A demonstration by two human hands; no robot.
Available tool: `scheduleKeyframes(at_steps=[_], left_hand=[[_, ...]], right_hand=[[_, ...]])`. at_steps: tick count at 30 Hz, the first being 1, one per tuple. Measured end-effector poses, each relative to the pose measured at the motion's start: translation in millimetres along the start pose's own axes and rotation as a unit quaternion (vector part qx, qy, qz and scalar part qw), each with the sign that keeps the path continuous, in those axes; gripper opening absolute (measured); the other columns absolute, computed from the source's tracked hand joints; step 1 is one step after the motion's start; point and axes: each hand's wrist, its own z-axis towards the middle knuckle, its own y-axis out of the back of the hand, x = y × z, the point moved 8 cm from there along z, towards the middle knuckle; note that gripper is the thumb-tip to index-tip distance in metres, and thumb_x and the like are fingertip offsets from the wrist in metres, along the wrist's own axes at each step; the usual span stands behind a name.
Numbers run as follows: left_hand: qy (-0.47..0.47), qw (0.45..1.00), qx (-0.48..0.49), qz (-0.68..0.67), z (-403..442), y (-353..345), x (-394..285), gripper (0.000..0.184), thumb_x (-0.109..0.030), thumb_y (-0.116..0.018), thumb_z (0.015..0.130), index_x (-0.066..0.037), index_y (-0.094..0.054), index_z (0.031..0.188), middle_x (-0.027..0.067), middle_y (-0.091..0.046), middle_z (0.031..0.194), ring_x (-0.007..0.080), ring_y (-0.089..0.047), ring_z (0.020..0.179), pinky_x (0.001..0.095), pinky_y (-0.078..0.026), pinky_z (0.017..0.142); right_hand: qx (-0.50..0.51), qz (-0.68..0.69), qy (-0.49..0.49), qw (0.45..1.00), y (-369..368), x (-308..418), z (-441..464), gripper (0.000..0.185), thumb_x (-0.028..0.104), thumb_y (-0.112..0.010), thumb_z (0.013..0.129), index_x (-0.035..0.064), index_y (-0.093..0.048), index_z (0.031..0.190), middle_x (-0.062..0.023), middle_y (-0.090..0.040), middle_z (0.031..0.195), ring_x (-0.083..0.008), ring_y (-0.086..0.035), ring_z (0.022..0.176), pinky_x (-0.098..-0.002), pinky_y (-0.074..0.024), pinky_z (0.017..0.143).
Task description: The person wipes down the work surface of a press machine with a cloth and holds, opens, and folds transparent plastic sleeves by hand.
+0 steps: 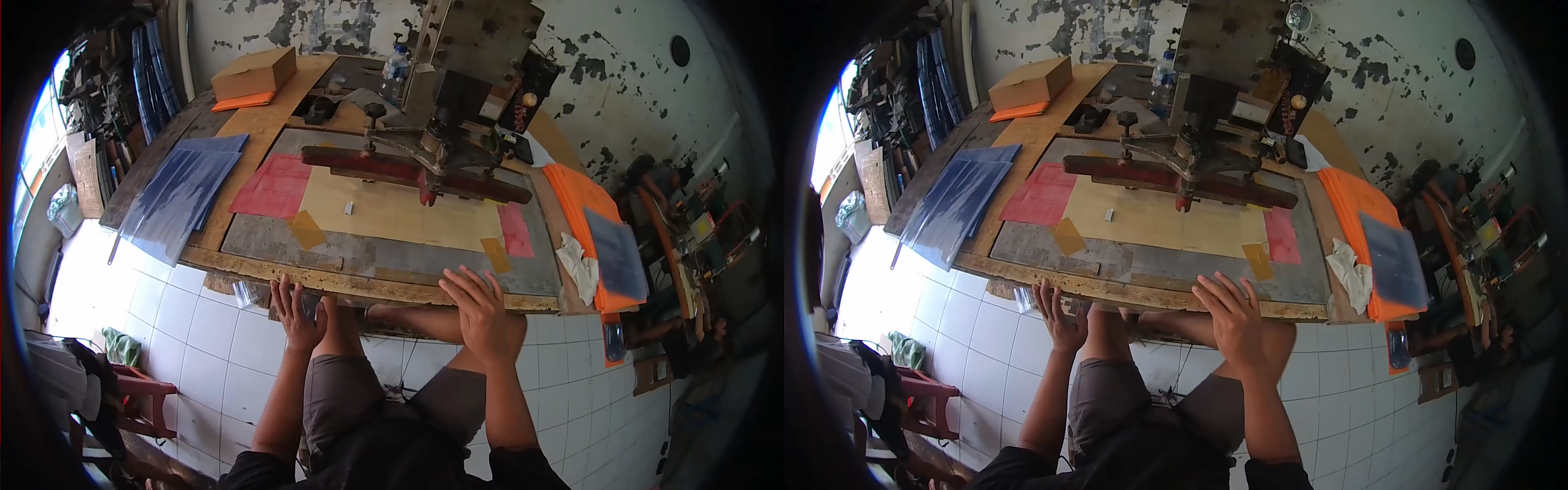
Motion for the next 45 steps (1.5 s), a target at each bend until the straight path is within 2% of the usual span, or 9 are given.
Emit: scheduleKeyframes(at_steps=[7, 13, 19, 22, 25, 32, 34, 43, 45], left_hand=[[0.005, 1.000, 0.017, 0.000, 4, 7, -4, 0.080, -0.018, -0.068, 0.095, -0.007, -0.035, 0.167, 0.0295, -0.031, 0.175, 0.0591, -0.019, 0.164, 0.0700, -0.019, 0.131], [0.003, 1.000, 0.025, 0.016, 3, 8, -3, 0.078, -0.018, -0.069, 0.096, -0.006, -0.036, 0.166, 0.0297, -0.031, 0.175, 0.0587, -0.019, 0.164, 0.0696, -0.020, 0.131], [0.005, 1.000, 0.001, 0.009, 4, 6, -5, 0.083, -0.018, -0.070, 0.092, -0.005, -0.035, 0.165, 0.0315, -0.033, 0.173, 0.0629, -0.022, 0.161, 0.0722, -0.023, 0.129], [0.011, 1.000, -0.009, 0.020, 2, 2, -3, 0.084, -0.018, -0.071, 0.092, -0.005, -0.033, 0.166, 0.0318, -0.032, 0.173, 0.0630, -0.021, 0.161, 0.0734, -0.022, 0.129], [0.008, 1.000, -0.010, 0.025, 1, -3, -1, 0.083, -0.026, -0.069, 0.100, -0.007, -0.028, 0.169, 0.0301, -0.027, 0.175, 0.0601, -0.016, 0.163, 0.0731, -0.018, 0.130], [0.009, 0.999, -0.003, 0.035, 2, 1, -3, 0.081, -0.028, -0.068, 0.101, -0.008, -0.027, 0.168, 0.0303, -0.026, 0.175, 0.0602, -0.016, 0.163, 0.0734, -0.018, 0.129], [0.008, 0.999, -0.001, 0.034, 2, 3, -3, 0.083, -0.023, -0.069, 0.097, -0.006, -0.029, 0.167, 0.0310, -0.028, 0.174, 0.0614, -0.017, 0.163, 0.0737, -0.019, 0.129], [0.016, 0.999, -0.013, 0.032, 2, 2, -7, 0.083, -0.021, -0.070, 0.094, -0.005, -0.031, 0.166, 0.0311, -0.030, 0.173, 0.0621, -0.015, 0.163, 0.0750, -0.017, 0.129], [0.019, 0.999, -0.017, 0.027, 6, 3, -9, 0.081, -0.021, -0.069, 0.095, -0.005, -0.032, 0.165, 0.0306, -0.032, 0.173, 0.0613, -0.016, 0.163, 0.0747, -0.017, 0.129]], right_hand=[[-0.061, -0.003, 0.020, 0.998, 23, 17, 19, 0.040, 0.002, -0.062, 0.100, 0.0153, -0.076, 0.135, 0.0031, -0.071, 0.147, -0.0246, -0.063, 0.140, -0.0514, -0.0395, 0.123], [-0.025, -0.014, 0.006, 1.000, 29, 15, -3, 0.042, 0.001, -0.062, 0.099, 0.0140, -0.076, 0.136, 0.0032, -0.070, 0.149, -0.0237, -0.063, 0.141, -0.0499, -0.0429, 0.120], [-0.036, 0.015, -0.014, 0.999, 30, -7, -48, 0.035, 0.004, -0.070, 0.098, 0.0080, -0.078, 0.132, -0.0044, -0.073, 0.145, -0.0266, -0.064, 0.141, -0.0494, -0.0506, 0.112], [-0.016, 0.067, -0.045, 0.997, 17, 0, -42, 0.045, 0.007, -0.074, 0.096, 0.0151, -0.076, 0.140, -0.0010, -0.067, 0.154, -0.0264, -0.059, 0.147, -0.0481, -0.0482, 0.117], [0.013, 0.018, -0.001, 1.000, -1, 9, -29, 0.042, 0.010, -0.074, 0.097, 0.0168, -0.077, 0.138, 0.0005, -0.066, 0.155, -0.0242, -0.059, 0.147, -0.0488, -0.0464, 0.120], [-0.054, 0.039, -0.006, 0.998, 10, 4, -5, 0.040, 0.006, -0.069, 0.099, 0.0196, -0.079, 0.135, 0.0056, -0.074, 0.145, -0.0209, -0.065, 0.140, -0.0463, -0.0459, 0.118], [-0.060, 0.034, -0.007, 0.998, 15, 3, -5, 0.039, 0.006, -0.069, 0.099, 0.0198, -0.080, 0.133, 0.0063, -0.076, 0.142, -0.0212, -0.067, 0.138, -0.0457, -0.0465, 0.116], [-0.105, 0.056, -0.014, 0.993, 25, -15, -27, 0.028, 0.007, -0.072, 0.097, 0.0154, -0.085, 0.121, 0.0032, -0.079, 0.134, -0.0223, -0.072, 0.129, -0.0426, -0.0530, 0.106], [-0.068, 0.069, -0.007, 0.995, 34, -18, -32, 0.028, 0.005, -0.074, 0.096, 0.0149, -0.085, 0.120, 0.0031, -0.080, 0.131, -0.0229, -0.073, 0.127, -0.0426, -0.0539, 0.105]])
